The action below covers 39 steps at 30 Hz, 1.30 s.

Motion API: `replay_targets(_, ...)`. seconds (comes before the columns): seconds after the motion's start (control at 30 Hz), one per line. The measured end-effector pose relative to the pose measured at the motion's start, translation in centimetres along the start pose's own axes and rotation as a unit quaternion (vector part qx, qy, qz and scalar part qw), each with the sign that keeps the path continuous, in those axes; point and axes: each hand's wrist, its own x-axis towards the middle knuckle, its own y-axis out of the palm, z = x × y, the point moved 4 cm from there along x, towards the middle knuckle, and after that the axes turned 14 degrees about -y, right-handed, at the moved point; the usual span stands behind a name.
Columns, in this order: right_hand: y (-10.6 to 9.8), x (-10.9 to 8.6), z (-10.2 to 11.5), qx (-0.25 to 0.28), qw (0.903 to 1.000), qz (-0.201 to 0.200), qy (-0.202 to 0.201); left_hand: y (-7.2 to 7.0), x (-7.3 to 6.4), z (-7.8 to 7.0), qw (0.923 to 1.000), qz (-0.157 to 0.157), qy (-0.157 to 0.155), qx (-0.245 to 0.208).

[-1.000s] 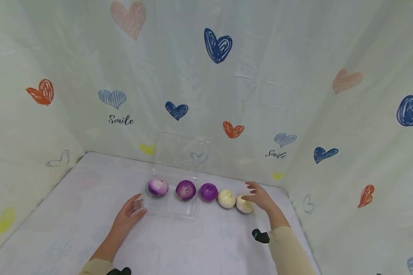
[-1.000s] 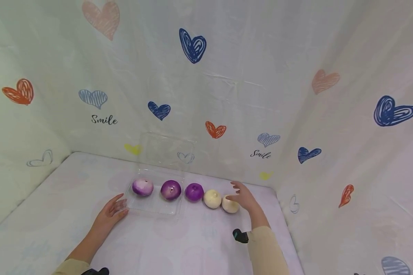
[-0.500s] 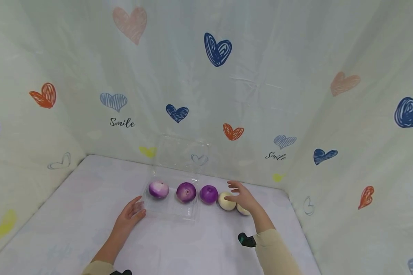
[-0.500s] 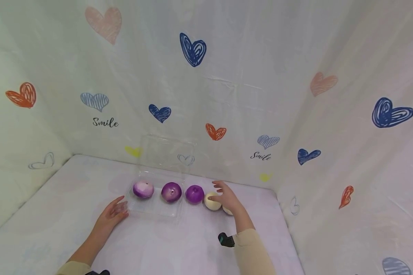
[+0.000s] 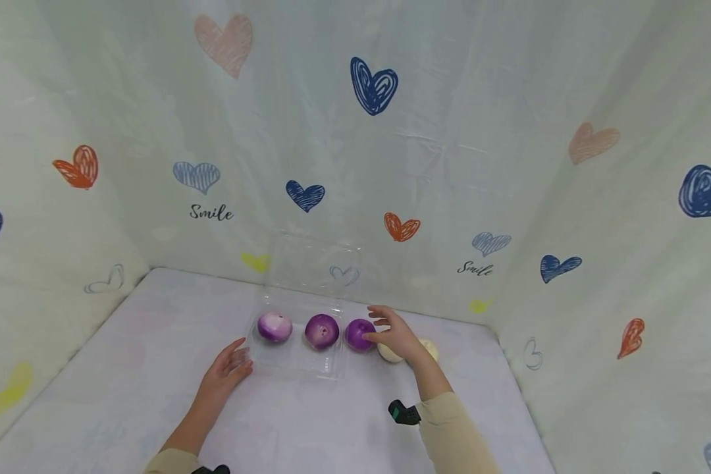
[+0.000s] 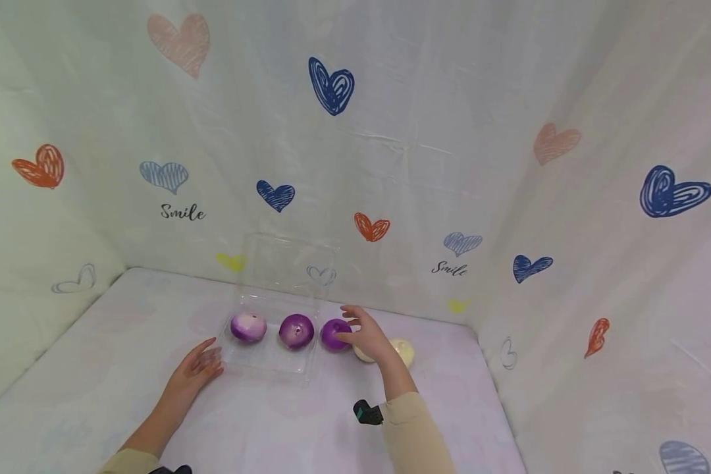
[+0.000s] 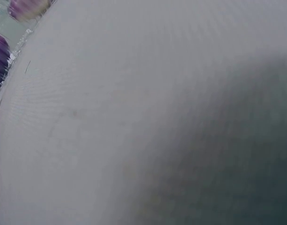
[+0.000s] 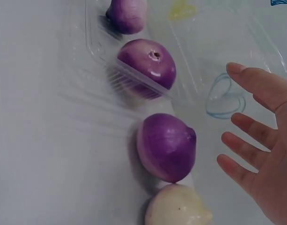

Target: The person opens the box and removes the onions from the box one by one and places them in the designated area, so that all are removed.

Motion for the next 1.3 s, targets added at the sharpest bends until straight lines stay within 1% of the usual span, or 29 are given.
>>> replay_targets(0.1,0.9,0.5,0.6,0.013,0.9999,0.006,0.001,0.0,0.0,0.0,1.0000,-0.004,0.001,0.000)
replay_targets(0.23,2.0,1.1,1.3,0.021,0.9997,0.009,-0.004,0.0,0.0,0.1,0.9999,-0.009,-0.009,0.006)
replay_targets(0.37,3.2,1.6,1.6,0.036,0.9990,0.016,-0.021,0.0,0.0,0.1,0.9998,-0.010,-0.017,0.009)
replay_targets(0.47,4.2,2.1,1.6,0.040,0.9986,0.027,-0.019,-0.1,0.0,0.1,0.9997,-0.009,-0.018,0.010)
replay_targets(0.67,5.8,2.8,1.5,0.019,0.9989,0.043,-0.006,-0.2,0.1,0.3,0.9996,-0.007,-0.027,0.007)
replay_targets(0.83,6.4,3.2,1.6,0.004,0.9986,0.053,-0.002,-0.2,0.3,0.5,0.9996,-0.010,-0.024,0.010)
replay_targets(1.07,7.4,4.0,1.2,-0.025,0.9967,0.076,0.013,0.0,0.0,0.1,0.9997,-0.016,-0.019,0.007)
replay_targets(1.17,7.8,4.3,1.2,-0.039,0.9958,0.081,0.015,0.0,-0.1,0.1,0.9996,-0.018,-0.015,0.015)
replay_targets(1.3,8.1,4.6,1.2,-0.045,0.9949,0.089,0.016,-0.1,-0.3,-0.1,0.9991,-0.024,-0.007,0.036)
